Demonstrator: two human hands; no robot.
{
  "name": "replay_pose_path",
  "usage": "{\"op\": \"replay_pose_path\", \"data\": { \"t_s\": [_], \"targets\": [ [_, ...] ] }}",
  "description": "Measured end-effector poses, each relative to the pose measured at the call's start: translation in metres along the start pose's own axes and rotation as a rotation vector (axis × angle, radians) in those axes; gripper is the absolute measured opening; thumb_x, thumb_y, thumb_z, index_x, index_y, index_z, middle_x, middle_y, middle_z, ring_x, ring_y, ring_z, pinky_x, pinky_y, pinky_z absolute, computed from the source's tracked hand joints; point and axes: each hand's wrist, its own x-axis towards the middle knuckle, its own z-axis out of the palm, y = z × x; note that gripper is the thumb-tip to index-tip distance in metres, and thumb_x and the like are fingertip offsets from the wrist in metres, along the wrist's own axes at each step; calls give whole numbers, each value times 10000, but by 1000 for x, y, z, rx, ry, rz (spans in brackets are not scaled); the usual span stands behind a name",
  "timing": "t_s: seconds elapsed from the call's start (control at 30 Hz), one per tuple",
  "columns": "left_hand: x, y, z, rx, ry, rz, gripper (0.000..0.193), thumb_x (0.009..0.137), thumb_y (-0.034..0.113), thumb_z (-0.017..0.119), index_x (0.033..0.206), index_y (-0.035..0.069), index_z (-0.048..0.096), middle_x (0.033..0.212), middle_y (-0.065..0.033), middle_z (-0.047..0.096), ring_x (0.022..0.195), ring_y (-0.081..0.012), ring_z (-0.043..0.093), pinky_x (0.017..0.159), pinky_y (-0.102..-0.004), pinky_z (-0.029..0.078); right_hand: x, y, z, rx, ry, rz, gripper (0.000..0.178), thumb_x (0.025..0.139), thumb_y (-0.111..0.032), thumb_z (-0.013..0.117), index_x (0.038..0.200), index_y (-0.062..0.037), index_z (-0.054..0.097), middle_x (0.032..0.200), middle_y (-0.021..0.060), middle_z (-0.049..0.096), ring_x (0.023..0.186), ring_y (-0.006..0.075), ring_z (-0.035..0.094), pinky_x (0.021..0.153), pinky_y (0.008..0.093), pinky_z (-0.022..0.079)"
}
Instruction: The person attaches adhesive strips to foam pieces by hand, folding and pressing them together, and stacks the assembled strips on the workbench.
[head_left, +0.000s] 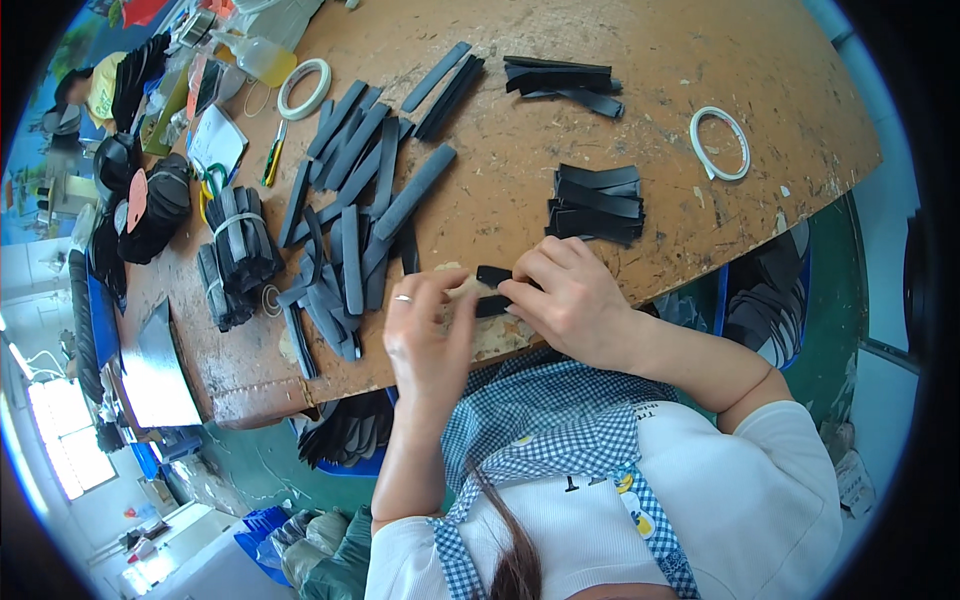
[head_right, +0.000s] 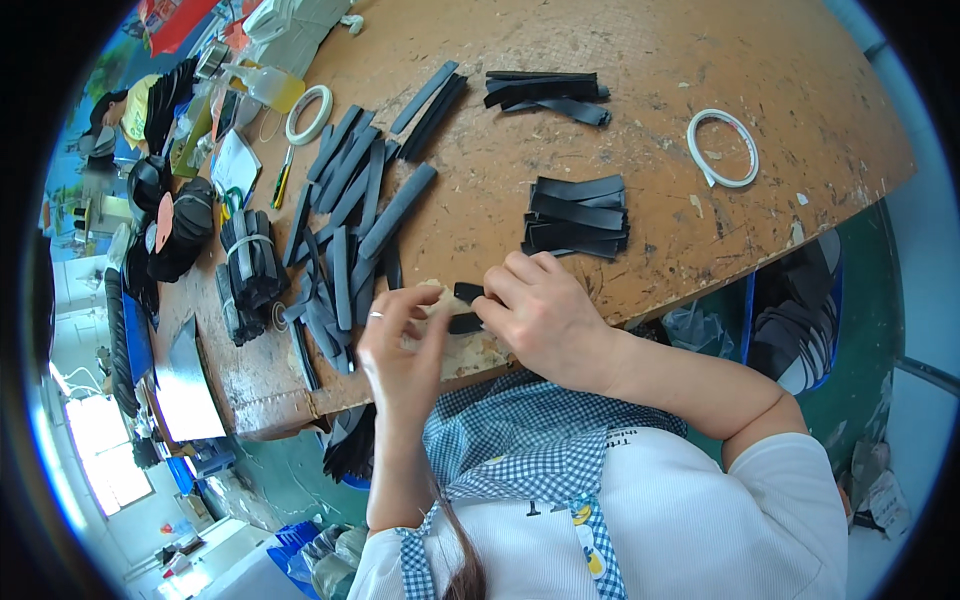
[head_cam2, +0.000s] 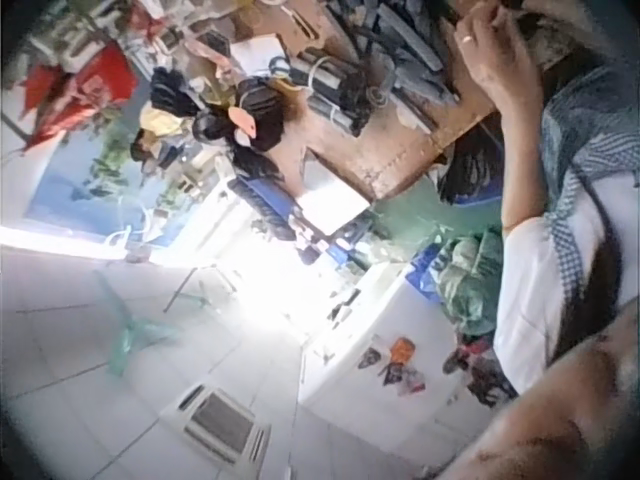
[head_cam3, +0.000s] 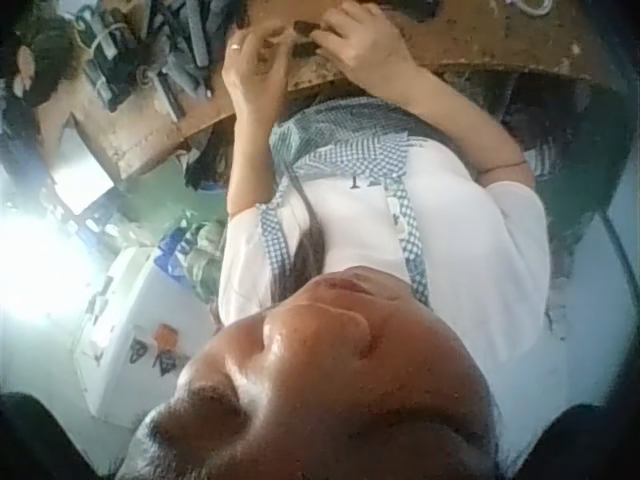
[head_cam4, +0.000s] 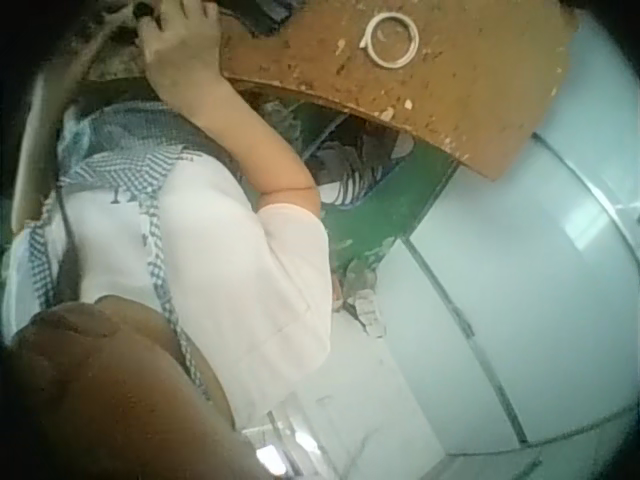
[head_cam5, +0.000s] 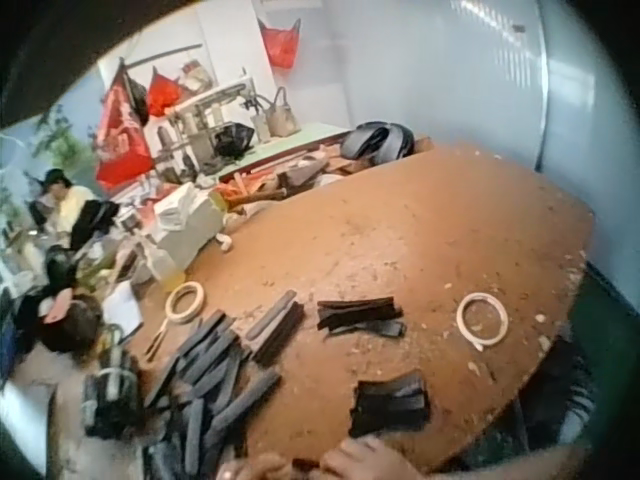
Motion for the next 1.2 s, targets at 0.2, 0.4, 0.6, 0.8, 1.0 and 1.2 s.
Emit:
{"op": "replay_pose_path", "data": {
  "t_s": [0.2,0.4,0.6,0.8,1.0,1.2],
  "targets": [
    [-46,-41,-15,105,14,222,272,775,-61,746,1030,34,728,1014,-100,664,931,-295,631,801,-385,531,-2,-36,34,-40,-24,-18,177,756,-55,729,920,-9,684,899,74,570,861,248,567,740,372,461],
    [-67,-48,-26,209,111,400,282,755,-70,749,1012,46,733,991,-87,676,905,-298,618,787,-390,523,-11,-61,52,-101,62,-84,159,772,-43,725,906,-10,647,950,94,610,886,263,606,784,380,485],
    [-72,-41,-34,95,6,353,363,741,-83,700,1086,32,706,1028,-106,663,922,-299,612,816,-412,501,-15,-67,43,-65,61,-82,127,824,-77,648,935,-37,602,975,80,609,944,246,612,847,374,483],
    [-65,-17,-44,167,-74,322,312,768,-72,676,1067,14,699,1001,-106,670,937,-291,616,832,-412,478,1,-67,-8,425,246,450,67,957,-9,641,1014,-13,606,909,71,670,819,153,677,703,267,539],
    [-49,36,-29,14,227,320,309,768,-46,782,1062,23,716,1030,-113,675,968,-263,620,717,-341,518,2,-69,-28,855,109,643,186,977,-32,646,1156,15,628,985,59,695,904,79,653,794,234,546],
    [-36,47,-14,8,216,286,373,781,-7,793,1144,38,718,1114,-108,666,965,-265,604,791,-346,511,-2,-63,-43,1003,74,690,177,978,-49,658,1143,14,670,994,39,701,896,64,645,812,231,555]
  ]
}}
